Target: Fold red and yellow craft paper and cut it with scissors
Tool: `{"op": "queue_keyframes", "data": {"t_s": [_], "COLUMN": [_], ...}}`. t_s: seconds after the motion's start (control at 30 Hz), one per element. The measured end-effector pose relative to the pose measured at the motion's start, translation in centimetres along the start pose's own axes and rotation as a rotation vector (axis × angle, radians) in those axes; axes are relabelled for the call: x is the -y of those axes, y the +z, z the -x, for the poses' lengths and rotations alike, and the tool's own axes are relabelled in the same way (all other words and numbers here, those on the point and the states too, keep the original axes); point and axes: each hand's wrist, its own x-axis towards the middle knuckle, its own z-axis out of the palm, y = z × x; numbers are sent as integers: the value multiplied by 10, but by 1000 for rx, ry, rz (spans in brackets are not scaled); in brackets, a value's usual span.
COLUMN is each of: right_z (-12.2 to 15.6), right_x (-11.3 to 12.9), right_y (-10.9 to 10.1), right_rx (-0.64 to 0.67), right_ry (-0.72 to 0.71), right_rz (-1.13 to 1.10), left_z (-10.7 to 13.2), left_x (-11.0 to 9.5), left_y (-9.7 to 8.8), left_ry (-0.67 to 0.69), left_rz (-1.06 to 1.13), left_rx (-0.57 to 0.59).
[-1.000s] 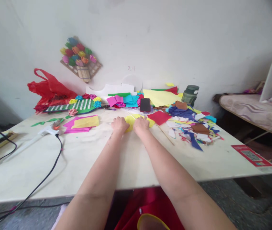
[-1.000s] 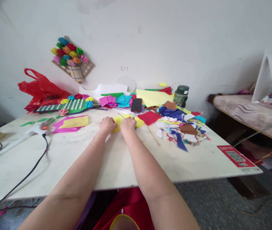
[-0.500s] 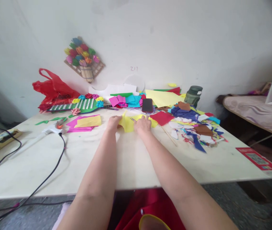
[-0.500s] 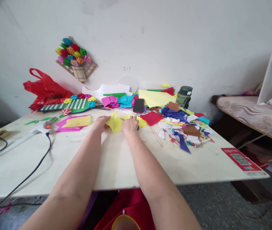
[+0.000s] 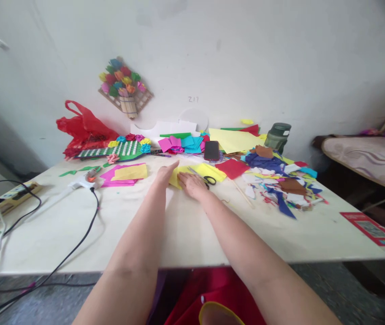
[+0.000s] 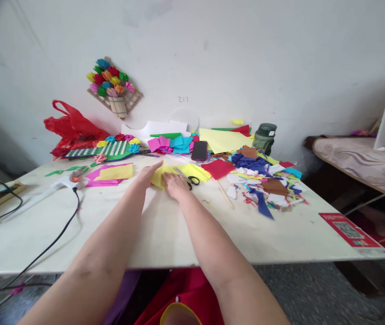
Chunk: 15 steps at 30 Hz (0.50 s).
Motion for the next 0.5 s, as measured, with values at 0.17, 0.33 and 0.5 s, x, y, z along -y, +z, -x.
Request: {"op": "queue_keyframes", "data": {"t_s": [0.17, 0.33, 0.5], "right_z": [0, 0, 2], "right_x": [3, -2, -13], "right_y": [3, -3, -20], "right_rx": [50, -10, 0], "right_ry": [-5, 96, 368], "right_rz": [32, 55, 139], "left_z": [4, 15, 18], "left_x": [-12, -4, 2], "left_y": [-3, 1, 1], "left_ry": [-80, -86, -59], "left_rz": [-354, -389, -354], "left_rx": [-22, -141, -185]}}
